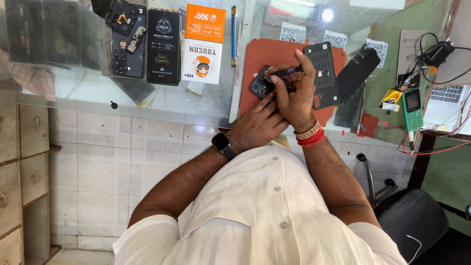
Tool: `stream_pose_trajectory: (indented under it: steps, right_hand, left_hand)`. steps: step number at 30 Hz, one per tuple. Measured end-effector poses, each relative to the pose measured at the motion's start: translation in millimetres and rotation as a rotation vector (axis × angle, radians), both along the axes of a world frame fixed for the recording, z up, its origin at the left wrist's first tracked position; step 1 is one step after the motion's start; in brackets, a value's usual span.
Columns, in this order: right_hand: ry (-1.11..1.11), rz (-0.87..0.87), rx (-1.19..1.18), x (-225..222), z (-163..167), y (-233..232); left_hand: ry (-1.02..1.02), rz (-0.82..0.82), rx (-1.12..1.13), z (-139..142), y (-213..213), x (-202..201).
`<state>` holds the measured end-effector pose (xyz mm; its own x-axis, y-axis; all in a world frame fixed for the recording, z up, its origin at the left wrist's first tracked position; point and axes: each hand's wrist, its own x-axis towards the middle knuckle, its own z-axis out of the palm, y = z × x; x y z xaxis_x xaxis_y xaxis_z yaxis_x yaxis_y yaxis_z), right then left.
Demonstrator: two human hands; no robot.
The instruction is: The person uses a small prying tool to carefully separate the back cover from a smartphone chassis. They repeatedly insert the tool into the seam and pry along the edges to release the clips holding the cover in place.
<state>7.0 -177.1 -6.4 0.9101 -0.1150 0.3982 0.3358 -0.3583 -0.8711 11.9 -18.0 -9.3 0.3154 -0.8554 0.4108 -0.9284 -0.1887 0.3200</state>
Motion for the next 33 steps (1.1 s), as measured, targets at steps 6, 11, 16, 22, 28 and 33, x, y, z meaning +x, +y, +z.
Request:
stream_pose_trajectory:
  steps: [6, 11, 16, 22, 28, 33]
  right_hand:
    - [-0.024, 0.01, -0.053, 1.3, 1.5, -1.4]
    - [-0.073, 0.03, -0.145, 3.5, 8.4, -0.6]
    - [-0.082, 0.106, -0.391, 7.3, 30.9, 1.8]
    - [-0.194, 0.142, -0.517, 14.6, 58.9, 6.8]
    - [-0.272, 0.013, -0.605, 17.5, 63.9, 11.9]
    - [-0.119, 0.016, -0.427, 14.2, 61.6, 15.5]
  left_hand:
    - [-0.069, 0.039, 0.013, 0.2, 0.3, 0.1]
    - [-0.021, 0.023, 0.051, 0.0, 2.5, -1.2]
    - [-0.023, 0.048, 0.041, -1.2, 1.4, -1.9]
    - [-0.076, 0.079, 0.001, 0.6, 2.4, -2.2]
    - [-0.13, 0.094, 0.011, 2.4, 3.8, -1.5]
    - [-0.133, 0.092, -0.036, 2.9, 5.5, -2.2]
